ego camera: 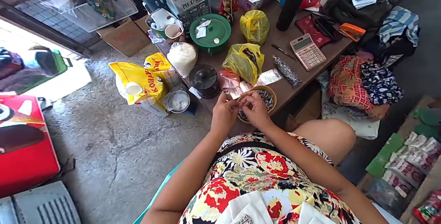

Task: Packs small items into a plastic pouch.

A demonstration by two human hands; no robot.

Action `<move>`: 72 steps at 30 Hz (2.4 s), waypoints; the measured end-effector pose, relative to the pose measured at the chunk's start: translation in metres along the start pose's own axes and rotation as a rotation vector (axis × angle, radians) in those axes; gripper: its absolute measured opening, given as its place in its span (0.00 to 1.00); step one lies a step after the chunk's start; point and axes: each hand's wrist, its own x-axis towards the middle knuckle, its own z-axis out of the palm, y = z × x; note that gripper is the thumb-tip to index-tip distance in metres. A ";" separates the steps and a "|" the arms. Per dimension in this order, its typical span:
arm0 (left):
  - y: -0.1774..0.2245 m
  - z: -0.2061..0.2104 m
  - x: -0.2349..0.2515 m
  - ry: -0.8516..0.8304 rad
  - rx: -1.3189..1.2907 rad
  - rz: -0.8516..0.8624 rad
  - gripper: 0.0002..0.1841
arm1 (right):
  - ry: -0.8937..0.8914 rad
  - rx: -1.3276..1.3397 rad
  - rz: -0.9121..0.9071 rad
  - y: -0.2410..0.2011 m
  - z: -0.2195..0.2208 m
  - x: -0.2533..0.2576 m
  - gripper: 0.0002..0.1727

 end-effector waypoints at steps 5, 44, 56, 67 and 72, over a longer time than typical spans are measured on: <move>0.005 -0.012 -0.006 -0.026 0.070 0.111 0.08 | -0.044 -0.229 -0.291 0.003 -0.005 -0.003 0.06; 0.011 -0.005 0.013 -0.286 -0.164 -0.047 0.09 | -0.304 -0.805 0.128 0.078 -0.042 0.034 0.24; 0.007 0.003 0.026 -0.357 -0.264 -0.204 0.10 | -0.172 -0.249 0.223 0.038 -0.083 0.025 0.13; 0.015 0.011 0.032 -0.394 -0.290 -0.270 0.12 | 0.047 0.124 0.130 0.013 -0.073 0.003 0.12; 0.015 0.013 0.031 -0.381 -0.318 -0.291 0.12 | -0.042 -0.100 0.056 0.008 -0.066 -0.006 0.10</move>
